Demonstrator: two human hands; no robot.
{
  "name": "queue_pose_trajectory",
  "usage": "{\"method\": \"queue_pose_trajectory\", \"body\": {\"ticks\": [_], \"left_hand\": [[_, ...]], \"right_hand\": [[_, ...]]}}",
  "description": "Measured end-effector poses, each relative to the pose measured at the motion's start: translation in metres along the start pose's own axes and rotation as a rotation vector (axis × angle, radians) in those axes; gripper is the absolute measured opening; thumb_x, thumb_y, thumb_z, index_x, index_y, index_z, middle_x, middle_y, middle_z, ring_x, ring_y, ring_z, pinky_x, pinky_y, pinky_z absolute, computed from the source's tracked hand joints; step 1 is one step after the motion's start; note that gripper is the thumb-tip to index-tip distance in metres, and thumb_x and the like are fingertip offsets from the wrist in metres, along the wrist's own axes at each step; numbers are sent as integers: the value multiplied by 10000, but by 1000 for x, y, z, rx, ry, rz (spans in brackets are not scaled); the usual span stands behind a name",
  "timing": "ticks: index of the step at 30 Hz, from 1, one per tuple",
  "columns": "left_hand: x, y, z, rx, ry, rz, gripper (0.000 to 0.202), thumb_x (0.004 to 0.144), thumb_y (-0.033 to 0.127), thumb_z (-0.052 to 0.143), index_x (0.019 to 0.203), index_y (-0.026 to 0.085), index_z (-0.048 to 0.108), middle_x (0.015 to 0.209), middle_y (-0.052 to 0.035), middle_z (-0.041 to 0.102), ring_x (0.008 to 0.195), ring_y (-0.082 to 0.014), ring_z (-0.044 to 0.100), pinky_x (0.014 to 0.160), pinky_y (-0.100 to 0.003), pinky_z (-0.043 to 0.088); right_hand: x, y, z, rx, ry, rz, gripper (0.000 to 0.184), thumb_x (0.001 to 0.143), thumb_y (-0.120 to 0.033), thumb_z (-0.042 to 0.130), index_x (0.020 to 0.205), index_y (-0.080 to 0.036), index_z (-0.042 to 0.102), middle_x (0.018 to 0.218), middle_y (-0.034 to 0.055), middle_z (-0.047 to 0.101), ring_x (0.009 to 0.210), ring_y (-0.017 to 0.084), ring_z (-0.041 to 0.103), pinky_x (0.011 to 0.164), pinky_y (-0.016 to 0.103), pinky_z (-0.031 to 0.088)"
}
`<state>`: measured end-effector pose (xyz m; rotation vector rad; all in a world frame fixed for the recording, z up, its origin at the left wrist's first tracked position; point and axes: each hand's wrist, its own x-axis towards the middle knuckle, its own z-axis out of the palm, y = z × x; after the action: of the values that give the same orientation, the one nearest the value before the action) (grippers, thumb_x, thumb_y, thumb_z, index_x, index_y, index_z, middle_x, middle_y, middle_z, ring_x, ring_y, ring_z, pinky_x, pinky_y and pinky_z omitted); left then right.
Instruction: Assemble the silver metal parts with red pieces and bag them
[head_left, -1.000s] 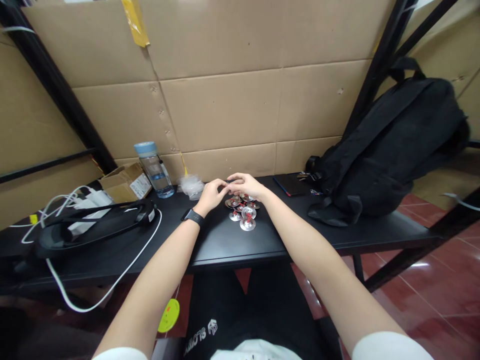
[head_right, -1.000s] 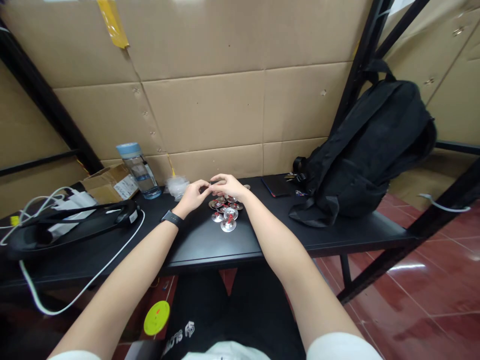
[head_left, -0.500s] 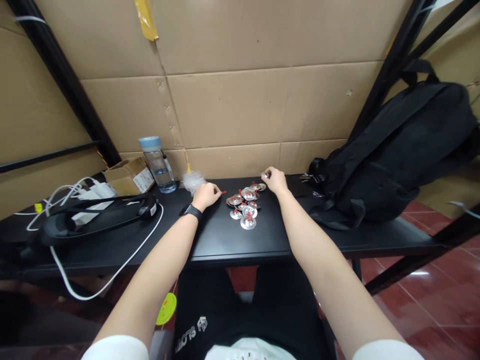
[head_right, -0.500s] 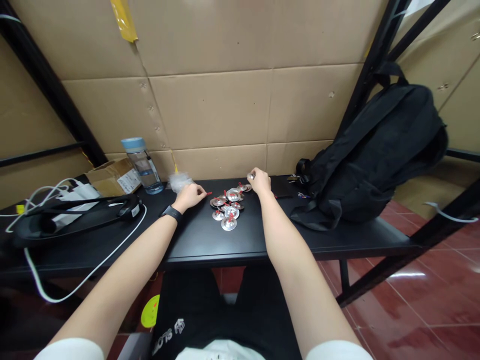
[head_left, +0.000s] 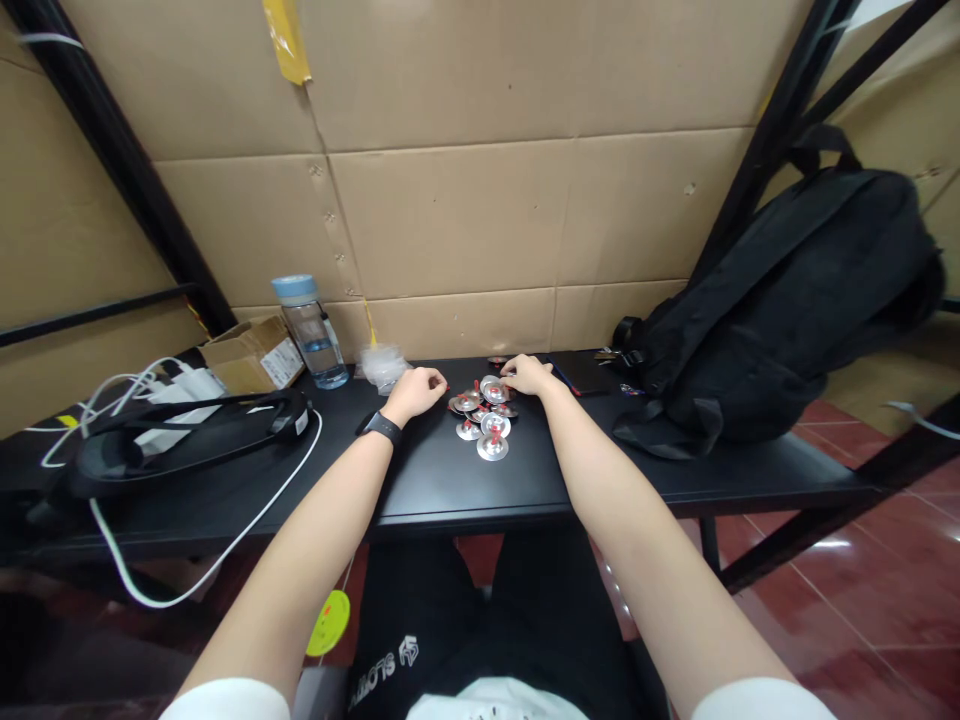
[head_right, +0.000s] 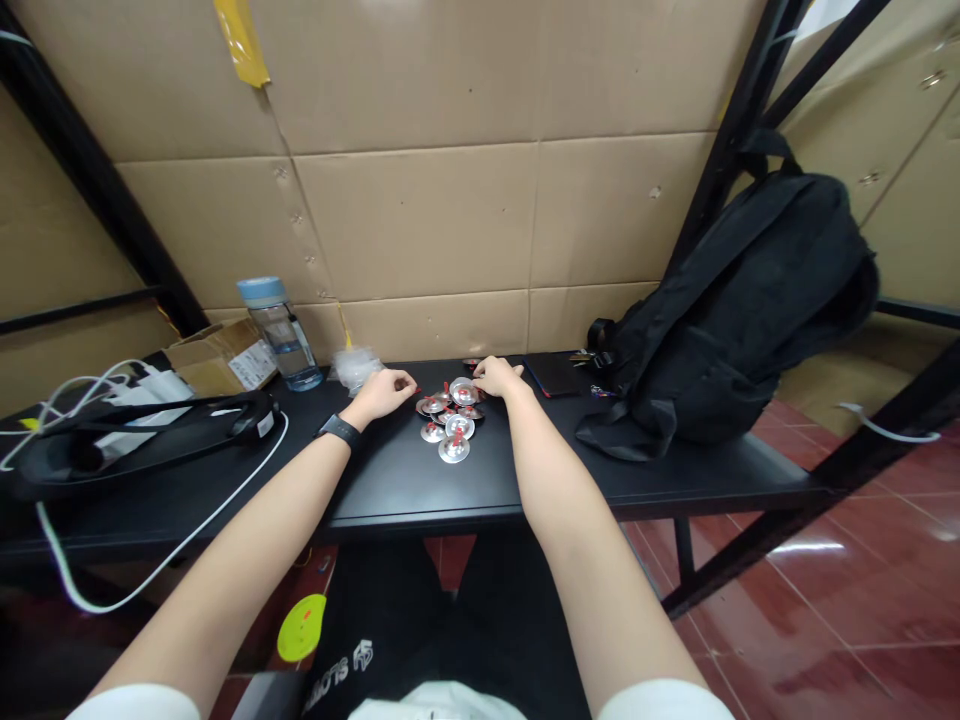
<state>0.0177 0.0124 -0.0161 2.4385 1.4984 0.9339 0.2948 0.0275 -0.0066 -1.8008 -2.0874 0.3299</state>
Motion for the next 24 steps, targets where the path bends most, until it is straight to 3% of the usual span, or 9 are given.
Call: {"method": "queue_pose_trajectory", "body": {"ticks": [2, 5, 7, 12, 16, 18, 20, 24], "left_hand": [[0, 1, 0, 5, -5, 7, 141, 806, 214, 630, 771, 222, 767, 815, -49, 784, 718, -193, 696, 731, -290, 543], [0, 2, 0, 17, -8, 12, 151, 816, 218, 623, 791, 216, 772, 838, -54, 788, 735, -194, 701, 738, -292, 543], [0, 2, 0, 19, -14, 11, 151, 822, 214, 624, 791, 216, 771, 835, -51, 786, 732, -195, 701, 740, -295, 541], [1, 5, -1, -30, 14, 31, 130, 840, 200, 628, 826, 208, 758, 830, -46, 778, 754, -194, 697, 761, -301, 537], [-1, 19, -4, -135, 127, 152, 166, 896, 260, 625, 1002, 203, 738, 927, -49, 763, 837, -188, 691, 811, -312, 542], [-2, 28, -6, -149, 170, 213, 211, 914, 281, 630, 1091, 213, 722, 994, -52, 749, 860, -183, 681, 828, -315, 544], [-3, 36, -9, -110, 191, 258, 240, 927, 290, 637, 1144, 220, 711, 1025, -57, 738, 869, -185, 671, 839, -320, 539], [-3, 38, -18, 16, 250, 283, 228, 959, 328, 624, 1134, 212, 713, 1003, -72, 731, 914, -217, 668, 873, -337, 521]], "right_hand": [[1, -1, -2, -24, -42, -22, 194, 806, -235, 730, 975, -277, 816, 1104, 67, 785, 1153, 307, 653, 1039, 491, 428], [2, 3, -5, -37, -155, -98, 319, 712, -102, 744, 986, -239, 833, 1018, 67, 801, 1008, 267, 713, 930, 335, 496], [3, 7, -8, -36, -145, -125, 378, 687, -46, 731, 1012, -209, 836, 1035, 79, 802, 994, 265, 726, 889, 290, 511], [3, 8, -15, 101, 130, -90, 396, 727, -13, 701, 1078, -161, 811, 1085, 116, 787, 1068, 253, 714, 957, 293, 516], [3, -7, -20, 408, 315, -144, 279, 753, -181, 801, 1031, -159, 799, 990, 102, 785, 961, 240, 721, 934, 355, 554], [1, -22, -15, 611, 281, -197, 239, 733, -266, 845, 943, -164, 796, 868, 83, 773, 819, 228, 721, 832, 370, 596], [-2, -41, -5, 826, 152, -231, 230, 726, -326, 864, 874, -171, 781, 773, 66, 748, 669, 202, 695, 697, 363, 621], [-12, -77, 16, 1235, -26, -254, 284, 745, -366, 877, 924, -179, 760, 847, 57, 751, 745, 172, 710, 725, 313, 650]]}}
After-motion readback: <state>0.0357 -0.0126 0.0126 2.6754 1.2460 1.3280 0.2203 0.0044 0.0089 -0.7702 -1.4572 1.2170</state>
